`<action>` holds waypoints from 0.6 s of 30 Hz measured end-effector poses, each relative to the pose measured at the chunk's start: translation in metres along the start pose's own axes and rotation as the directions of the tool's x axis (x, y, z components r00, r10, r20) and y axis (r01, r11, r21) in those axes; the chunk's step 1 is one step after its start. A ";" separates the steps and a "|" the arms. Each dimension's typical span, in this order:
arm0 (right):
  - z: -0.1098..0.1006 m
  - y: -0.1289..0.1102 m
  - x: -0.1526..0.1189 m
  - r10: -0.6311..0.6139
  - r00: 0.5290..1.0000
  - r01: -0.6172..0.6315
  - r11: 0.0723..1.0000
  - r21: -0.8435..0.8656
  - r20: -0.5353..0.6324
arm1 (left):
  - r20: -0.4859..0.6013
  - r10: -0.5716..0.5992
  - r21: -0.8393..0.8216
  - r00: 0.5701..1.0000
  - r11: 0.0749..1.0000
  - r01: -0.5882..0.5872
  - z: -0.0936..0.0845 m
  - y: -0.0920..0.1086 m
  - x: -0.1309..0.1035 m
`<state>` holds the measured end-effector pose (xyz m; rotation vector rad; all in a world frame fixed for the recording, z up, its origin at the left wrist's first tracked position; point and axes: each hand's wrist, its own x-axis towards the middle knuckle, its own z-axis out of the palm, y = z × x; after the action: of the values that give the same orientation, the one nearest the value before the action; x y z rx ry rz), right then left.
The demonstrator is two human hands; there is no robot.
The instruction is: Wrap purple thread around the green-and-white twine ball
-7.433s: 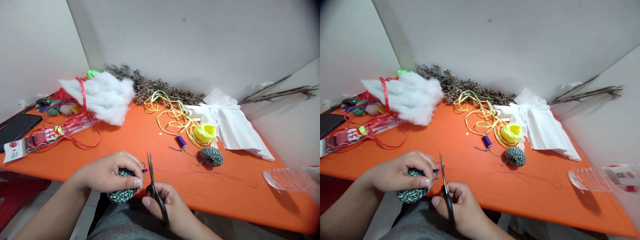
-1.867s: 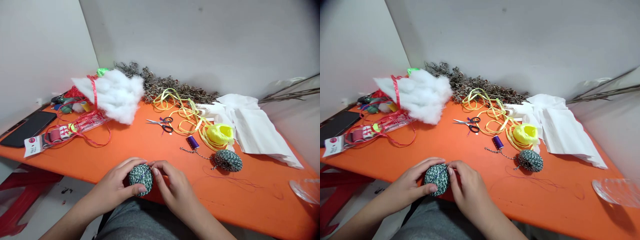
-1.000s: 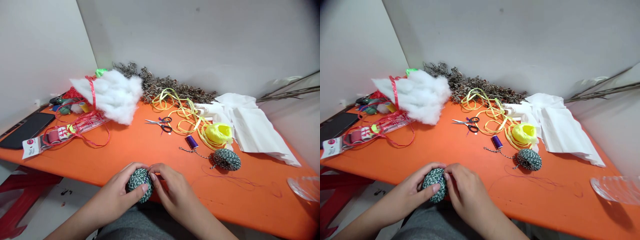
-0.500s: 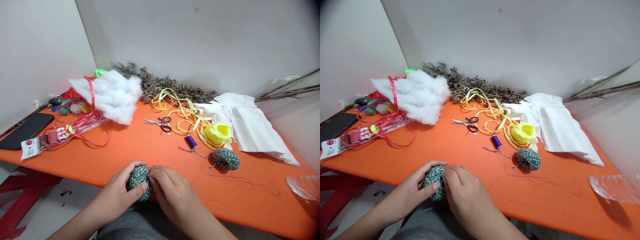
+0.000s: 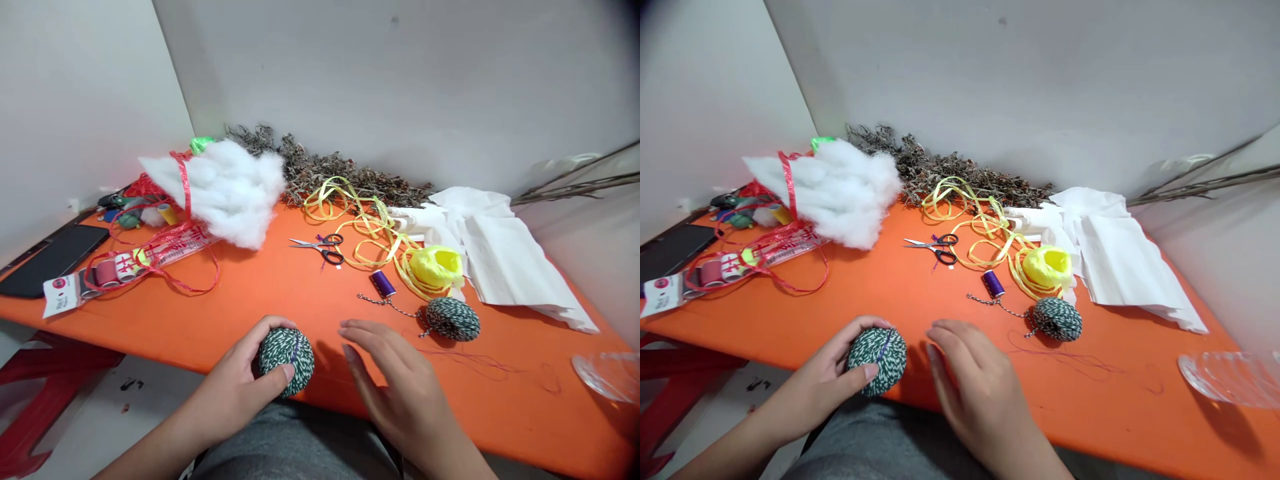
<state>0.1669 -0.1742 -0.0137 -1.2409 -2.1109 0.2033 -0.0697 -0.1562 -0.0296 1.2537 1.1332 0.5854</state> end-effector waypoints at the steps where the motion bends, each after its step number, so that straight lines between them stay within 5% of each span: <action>1: -0.006 0.007 -0.006 0.018 1.000 -0.018 0.999 -0.041 -0.004 | 0.000 -0.007 -0.003 1.000 1.000 0.007 0.000 0.000 0.000; 7: -0.027 0.045 -0.058 0.062 0.996 -0.047 0.978 -0.204 0.065 | 0.011 -0.015 -0.036 1.000 0.999 0.016 0.002 -0.003 0.002; 11: -0.018 0.041 -0.078 0.069 0.994 -0.047 0.971 -0.234 0.088 | 0.007 -0.003 -0.013 1.000 1.000 0.003 0.004 -0.002 0.008; 15: 0.000 0.026 -0.063 -0.012 0.989 0.040 0.982 -0.184 0.148 | -0.028 0.029 0.021 0.999 0.999 -0.029 0.006 0.002 0.013; 18: 0.006 0.023 -0.040 0.108 0.980 -0.090 0.990 -0.110 0.169 | -0.042 0.037 0.036 0.998 0.999 -0.035 0.007 0.005 0.014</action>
<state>0.1920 -0.1934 -0.0474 -1.4366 -2.2339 0.2601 -0.0569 -0.1456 -0.0304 1.2998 1.1623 0.6239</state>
